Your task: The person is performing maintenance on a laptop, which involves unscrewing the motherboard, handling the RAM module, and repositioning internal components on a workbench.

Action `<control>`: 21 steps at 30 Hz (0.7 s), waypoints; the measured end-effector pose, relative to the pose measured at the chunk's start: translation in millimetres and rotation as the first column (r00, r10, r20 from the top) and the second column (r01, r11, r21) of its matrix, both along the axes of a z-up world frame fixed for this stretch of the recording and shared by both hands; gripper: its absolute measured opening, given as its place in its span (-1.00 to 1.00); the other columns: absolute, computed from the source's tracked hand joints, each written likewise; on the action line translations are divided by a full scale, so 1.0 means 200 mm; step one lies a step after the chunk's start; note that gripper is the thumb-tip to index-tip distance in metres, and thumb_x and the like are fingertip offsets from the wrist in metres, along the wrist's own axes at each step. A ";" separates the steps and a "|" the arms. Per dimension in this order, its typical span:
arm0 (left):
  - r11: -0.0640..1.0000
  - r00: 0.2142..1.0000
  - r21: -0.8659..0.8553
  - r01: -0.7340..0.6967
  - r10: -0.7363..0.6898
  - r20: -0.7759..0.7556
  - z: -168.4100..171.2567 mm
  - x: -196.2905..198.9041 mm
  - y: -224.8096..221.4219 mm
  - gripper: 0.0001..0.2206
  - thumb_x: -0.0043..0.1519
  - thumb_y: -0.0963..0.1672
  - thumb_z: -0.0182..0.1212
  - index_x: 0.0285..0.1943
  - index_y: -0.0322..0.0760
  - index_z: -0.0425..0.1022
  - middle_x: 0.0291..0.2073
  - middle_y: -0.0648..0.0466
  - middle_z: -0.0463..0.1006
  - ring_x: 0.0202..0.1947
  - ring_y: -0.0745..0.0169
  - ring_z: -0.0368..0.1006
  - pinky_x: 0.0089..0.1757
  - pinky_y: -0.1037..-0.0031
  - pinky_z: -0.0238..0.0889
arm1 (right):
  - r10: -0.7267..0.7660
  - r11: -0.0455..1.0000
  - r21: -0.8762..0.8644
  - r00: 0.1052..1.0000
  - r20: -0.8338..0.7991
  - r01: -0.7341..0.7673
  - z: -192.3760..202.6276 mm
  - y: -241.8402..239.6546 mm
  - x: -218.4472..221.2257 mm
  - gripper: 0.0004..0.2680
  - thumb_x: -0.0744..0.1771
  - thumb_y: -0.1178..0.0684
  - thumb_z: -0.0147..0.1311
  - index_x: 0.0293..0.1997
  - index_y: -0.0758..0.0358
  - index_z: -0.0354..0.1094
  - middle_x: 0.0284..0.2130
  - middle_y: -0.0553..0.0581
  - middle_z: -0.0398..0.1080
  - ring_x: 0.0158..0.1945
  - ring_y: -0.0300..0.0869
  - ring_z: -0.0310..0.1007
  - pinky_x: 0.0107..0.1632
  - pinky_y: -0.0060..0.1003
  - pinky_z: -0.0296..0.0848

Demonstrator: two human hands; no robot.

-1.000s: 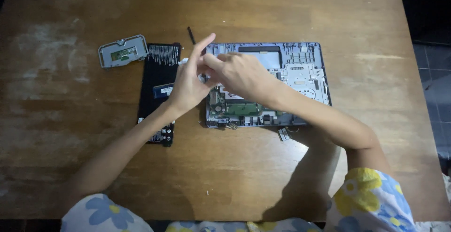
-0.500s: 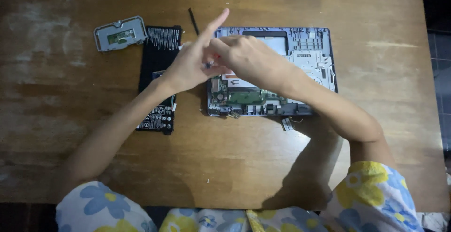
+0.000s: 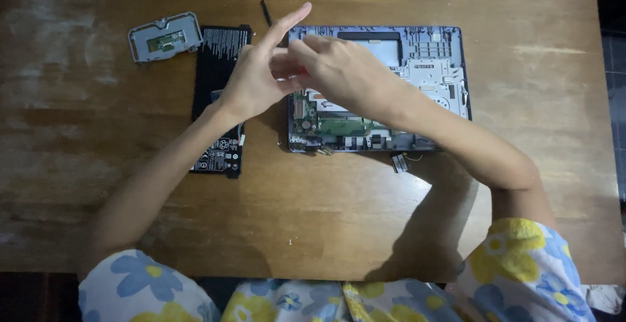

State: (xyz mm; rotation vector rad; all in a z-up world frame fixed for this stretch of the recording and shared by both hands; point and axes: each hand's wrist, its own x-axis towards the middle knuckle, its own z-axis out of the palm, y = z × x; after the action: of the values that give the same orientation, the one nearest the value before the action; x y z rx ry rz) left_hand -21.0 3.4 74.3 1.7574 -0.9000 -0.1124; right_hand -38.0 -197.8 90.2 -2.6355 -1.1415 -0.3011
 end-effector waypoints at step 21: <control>0.999 0.999 0.014 0.037 -0.037 0.024 -0.04 -0.01 0.01 -0.47 0.31 -0.28 0.34 0.41 -0.21 0.19 -0.26 -0.02 0.66 -0.24 0.25 0.62 -0.06 0.45 0.55 | 0.023 1.000 0.018 0.998 -0.066 -0.022 0.06 -0.05 -0.05 -0.87 0.42 0.24 0.07 -0.26 0.34 0.18 -0.46 0.18 0.33 -0.67 -0.03 0.20 -0.60 -0.08 0.20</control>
State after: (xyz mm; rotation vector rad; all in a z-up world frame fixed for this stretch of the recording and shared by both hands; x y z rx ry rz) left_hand -23.2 5.4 65.6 1.7587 -0.9517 -0.1221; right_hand -48.2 -207.7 103.1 -2.5958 -1.1420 -0.2164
